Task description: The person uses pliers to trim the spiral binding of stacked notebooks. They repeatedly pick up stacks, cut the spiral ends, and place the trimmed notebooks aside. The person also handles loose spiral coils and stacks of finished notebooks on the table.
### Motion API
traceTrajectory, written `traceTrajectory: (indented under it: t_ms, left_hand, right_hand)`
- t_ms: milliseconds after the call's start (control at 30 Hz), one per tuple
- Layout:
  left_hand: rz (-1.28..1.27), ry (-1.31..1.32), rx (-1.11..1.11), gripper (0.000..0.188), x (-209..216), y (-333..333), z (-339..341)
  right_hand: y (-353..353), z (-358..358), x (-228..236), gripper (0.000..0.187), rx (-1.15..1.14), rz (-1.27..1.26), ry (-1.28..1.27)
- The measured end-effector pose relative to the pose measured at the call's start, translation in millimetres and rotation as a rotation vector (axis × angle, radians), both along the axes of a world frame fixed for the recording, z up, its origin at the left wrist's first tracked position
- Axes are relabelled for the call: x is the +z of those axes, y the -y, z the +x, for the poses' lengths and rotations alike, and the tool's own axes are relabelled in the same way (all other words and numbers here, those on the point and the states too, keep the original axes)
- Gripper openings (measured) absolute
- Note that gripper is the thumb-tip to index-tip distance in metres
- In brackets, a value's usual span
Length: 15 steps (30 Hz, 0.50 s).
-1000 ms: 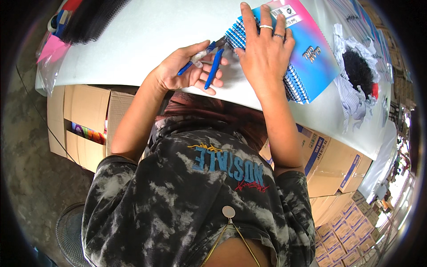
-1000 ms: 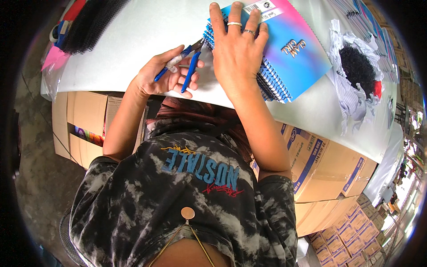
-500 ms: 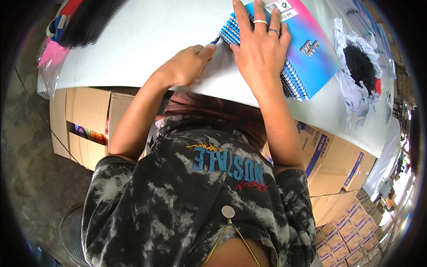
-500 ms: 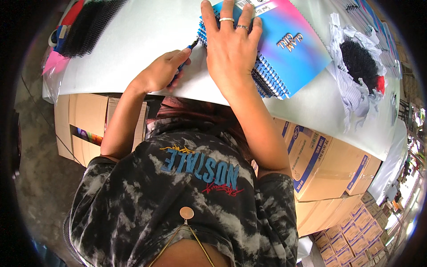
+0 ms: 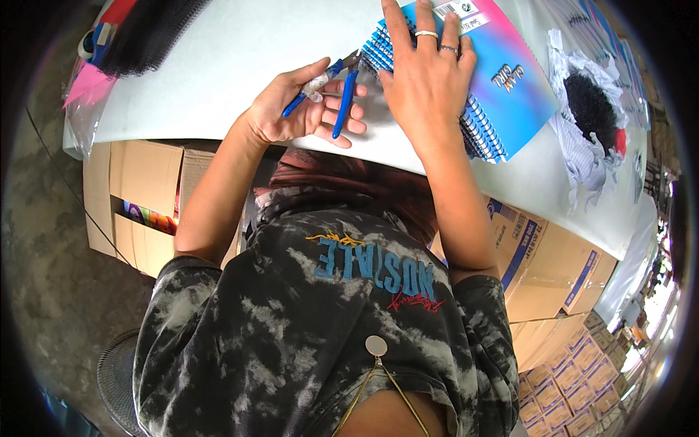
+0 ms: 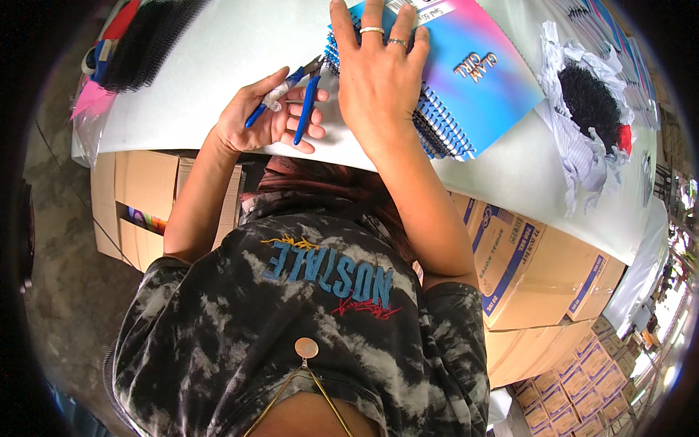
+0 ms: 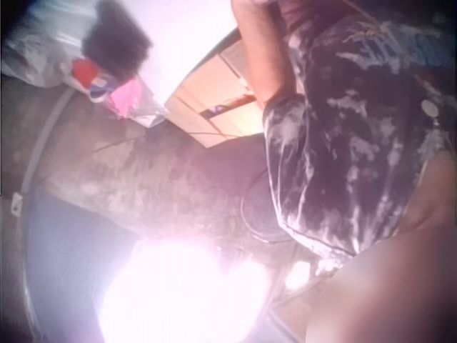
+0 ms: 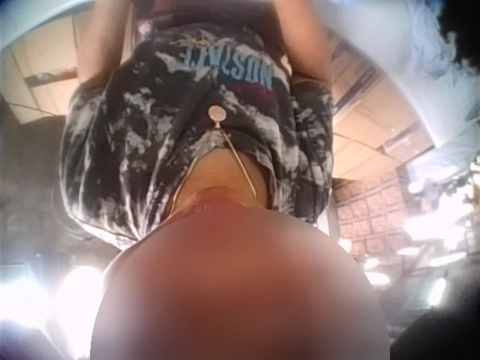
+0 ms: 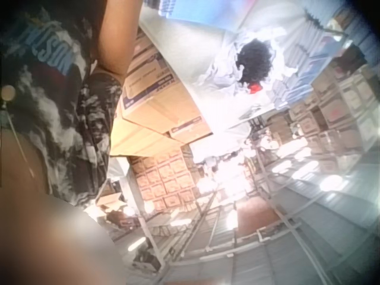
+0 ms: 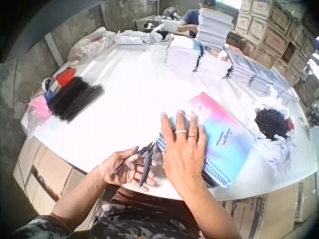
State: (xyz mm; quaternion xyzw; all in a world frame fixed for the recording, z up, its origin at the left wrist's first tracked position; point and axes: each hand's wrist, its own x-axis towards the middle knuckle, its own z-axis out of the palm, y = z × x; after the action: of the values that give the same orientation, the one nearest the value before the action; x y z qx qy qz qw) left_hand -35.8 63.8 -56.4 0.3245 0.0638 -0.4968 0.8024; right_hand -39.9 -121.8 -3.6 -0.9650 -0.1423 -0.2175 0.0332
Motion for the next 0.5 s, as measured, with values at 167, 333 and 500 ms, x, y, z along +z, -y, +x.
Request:
traceTrajectory:
  t_ms: [167,333,500]
  left_hand:
    - [0.745,0.597,-0.182,0.062,1.9,4.5,2.6]
    - [0.934,0.532,-0.244,0.060,28.6,17.8,0.4]
    - [0.134,-0.011,-0.056,0.067,1.2,-4.0,-2.6]
  right_hand:
    - [-0.2,0.2,-1.3,0.077,-0.012,-0.025,0.013]
    - [-0.2,-1.4,0.3,0.080,-0.016,-0.105,0.002]
    - [2.2,0.4,-8.9,0.061,0.010,-0.206,0.122]
